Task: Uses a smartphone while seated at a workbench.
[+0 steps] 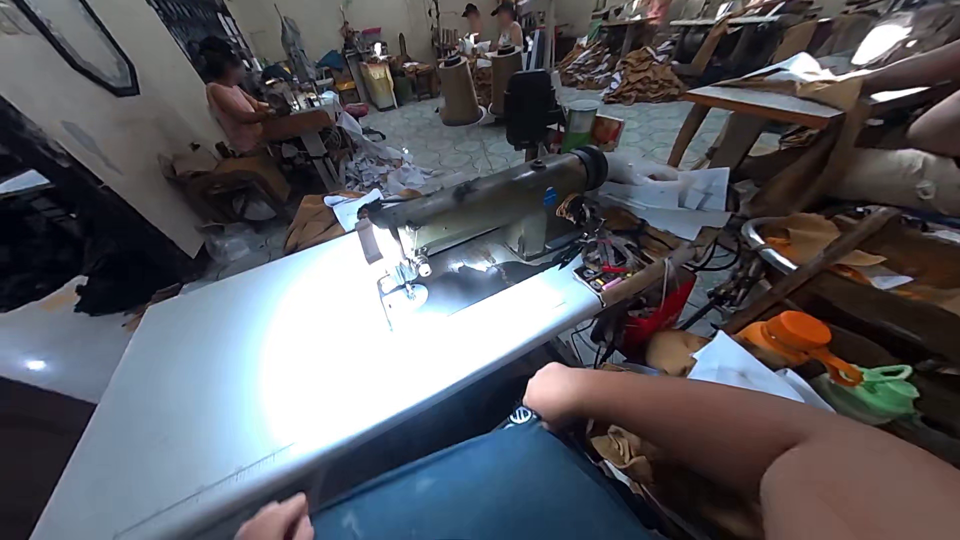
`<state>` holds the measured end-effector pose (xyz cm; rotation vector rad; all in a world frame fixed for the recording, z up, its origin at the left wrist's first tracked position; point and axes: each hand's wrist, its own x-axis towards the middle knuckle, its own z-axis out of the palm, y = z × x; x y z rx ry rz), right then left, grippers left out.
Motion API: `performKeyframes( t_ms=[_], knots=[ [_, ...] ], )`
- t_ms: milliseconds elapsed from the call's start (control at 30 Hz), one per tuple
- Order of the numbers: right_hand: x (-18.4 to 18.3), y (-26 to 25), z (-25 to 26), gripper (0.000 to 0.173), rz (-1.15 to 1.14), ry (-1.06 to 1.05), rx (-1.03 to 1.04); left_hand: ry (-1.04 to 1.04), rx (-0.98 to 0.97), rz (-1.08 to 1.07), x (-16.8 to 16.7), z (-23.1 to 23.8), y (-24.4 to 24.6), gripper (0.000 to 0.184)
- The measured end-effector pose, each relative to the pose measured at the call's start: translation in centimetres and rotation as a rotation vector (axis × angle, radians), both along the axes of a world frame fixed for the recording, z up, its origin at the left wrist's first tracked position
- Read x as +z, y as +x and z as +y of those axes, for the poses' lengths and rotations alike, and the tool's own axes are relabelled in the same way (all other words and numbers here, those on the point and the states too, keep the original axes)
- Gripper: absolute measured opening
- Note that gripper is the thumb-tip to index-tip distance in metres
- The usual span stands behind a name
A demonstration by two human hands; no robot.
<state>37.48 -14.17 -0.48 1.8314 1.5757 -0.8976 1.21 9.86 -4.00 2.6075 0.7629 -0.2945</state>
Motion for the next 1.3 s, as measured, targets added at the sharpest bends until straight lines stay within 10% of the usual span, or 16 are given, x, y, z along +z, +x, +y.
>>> performKeyframes(
  t_ms=[300, 900, 1300],
  knots=[
    [-4.3, -1.5, -1.1, 0.024, 0.708, 0.563, -0.558, -0.321, 0.316, -0.411, -1.4, -1.5, 0.9, 0.029],
    [-5.5, -1.3, -5.8, 0.033, 0.617, 0.480, -0.518, -0.271, 0.218, -0.302, -0.5, -2.0, 0.8, 0.016],
    [-11.7, 0.2, -3.7, 0.028, 0.780, 0.488, -0.711, -0.242, 0.347, -0.454, -5.7, -0.3, 1.2, 0.018]
  ],
)
